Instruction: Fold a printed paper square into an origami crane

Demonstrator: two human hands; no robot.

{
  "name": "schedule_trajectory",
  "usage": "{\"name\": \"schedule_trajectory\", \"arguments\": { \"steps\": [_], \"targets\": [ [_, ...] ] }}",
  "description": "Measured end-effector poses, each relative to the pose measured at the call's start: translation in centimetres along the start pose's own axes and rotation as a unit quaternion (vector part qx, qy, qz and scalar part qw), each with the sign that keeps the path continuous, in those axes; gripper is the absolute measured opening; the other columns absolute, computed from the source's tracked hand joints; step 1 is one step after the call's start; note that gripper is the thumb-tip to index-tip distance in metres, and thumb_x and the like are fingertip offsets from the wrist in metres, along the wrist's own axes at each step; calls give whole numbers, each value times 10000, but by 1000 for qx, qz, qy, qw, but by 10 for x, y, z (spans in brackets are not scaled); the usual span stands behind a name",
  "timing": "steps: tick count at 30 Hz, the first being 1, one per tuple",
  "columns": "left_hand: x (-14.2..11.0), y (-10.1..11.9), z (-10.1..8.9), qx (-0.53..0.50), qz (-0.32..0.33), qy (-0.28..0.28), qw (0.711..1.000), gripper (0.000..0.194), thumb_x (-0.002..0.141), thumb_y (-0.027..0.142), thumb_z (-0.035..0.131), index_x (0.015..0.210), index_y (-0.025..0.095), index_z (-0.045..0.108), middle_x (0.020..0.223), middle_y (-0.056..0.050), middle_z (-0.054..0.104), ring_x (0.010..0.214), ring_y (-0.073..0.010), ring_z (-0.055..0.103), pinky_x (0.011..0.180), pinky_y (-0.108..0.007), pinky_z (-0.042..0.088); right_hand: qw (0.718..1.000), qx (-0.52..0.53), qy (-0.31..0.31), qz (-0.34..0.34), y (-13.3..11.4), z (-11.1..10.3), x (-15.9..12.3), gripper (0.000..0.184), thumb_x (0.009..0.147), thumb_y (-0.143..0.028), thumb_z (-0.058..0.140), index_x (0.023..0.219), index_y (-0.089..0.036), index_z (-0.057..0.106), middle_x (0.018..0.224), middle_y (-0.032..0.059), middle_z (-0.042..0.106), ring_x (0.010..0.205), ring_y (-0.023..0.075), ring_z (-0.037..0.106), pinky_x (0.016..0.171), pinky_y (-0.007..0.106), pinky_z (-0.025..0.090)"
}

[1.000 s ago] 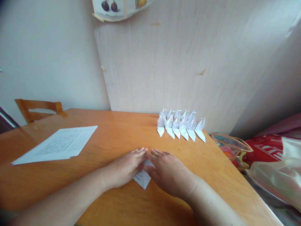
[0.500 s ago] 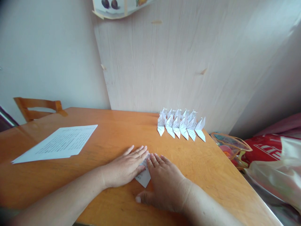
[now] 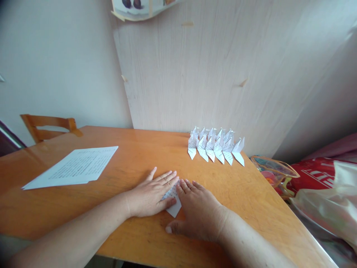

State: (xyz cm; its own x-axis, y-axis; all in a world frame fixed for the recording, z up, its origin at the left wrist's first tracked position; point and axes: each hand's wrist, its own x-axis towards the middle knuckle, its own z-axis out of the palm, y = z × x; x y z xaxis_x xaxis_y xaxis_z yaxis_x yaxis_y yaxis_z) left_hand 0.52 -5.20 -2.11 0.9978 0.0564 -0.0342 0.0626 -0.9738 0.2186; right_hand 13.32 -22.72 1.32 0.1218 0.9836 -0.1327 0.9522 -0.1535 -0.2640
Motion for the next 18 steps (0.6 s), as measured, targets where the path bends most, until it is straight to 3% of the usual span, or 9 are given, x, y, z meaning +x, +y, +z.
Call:
{"name": "schedule_trajectory", "arguments": {
  "steps": [5,11,15,18],
  "targets": [
    [-1,-1,-1,-4,7,5,1000,782,962,702,292,1590,247,195,1652,-104,184,1534,-297,159,1190,-645,-63,1000,-3,21,-12,1,-2,0,983,757,-660,683,1508,-79,426,1552,231,397,1426,382,385,1180,505,276],
    [-1,1,-5,-10,-3,-10,1000,892,895,795,312,1588,244,205,1656,-125,153,1533,-325,150,1169,-672,-82,999,-41,20,-4,-1,-12,-4,691,791,-607,663,1289,-129,638,1316,200,642,1225,380,582,1088,531,370],
    [1,-1,-5,-11,-22,-12,1000,977,830,858,345,1587,254,220,1657,-144,122,1538,-361,66,1152,-696,-82,999,-47,17,5,-3,-19,-7,490,810,-578,649,1085,-180,720,1157,149,720,1110,365,642,1040,532,402],
    [2,-1,-5,-12,-30,-11,999,1039,782,895,368,1587,253,226,1657,-152,92,1534,-389,-15,1133,-725,-82,998,-53,25,11,-4,-21,-8,416,809,-525,664,1044,-187,730,1106,141,738,1069,359,659,1011,520,423]
  ]
}}
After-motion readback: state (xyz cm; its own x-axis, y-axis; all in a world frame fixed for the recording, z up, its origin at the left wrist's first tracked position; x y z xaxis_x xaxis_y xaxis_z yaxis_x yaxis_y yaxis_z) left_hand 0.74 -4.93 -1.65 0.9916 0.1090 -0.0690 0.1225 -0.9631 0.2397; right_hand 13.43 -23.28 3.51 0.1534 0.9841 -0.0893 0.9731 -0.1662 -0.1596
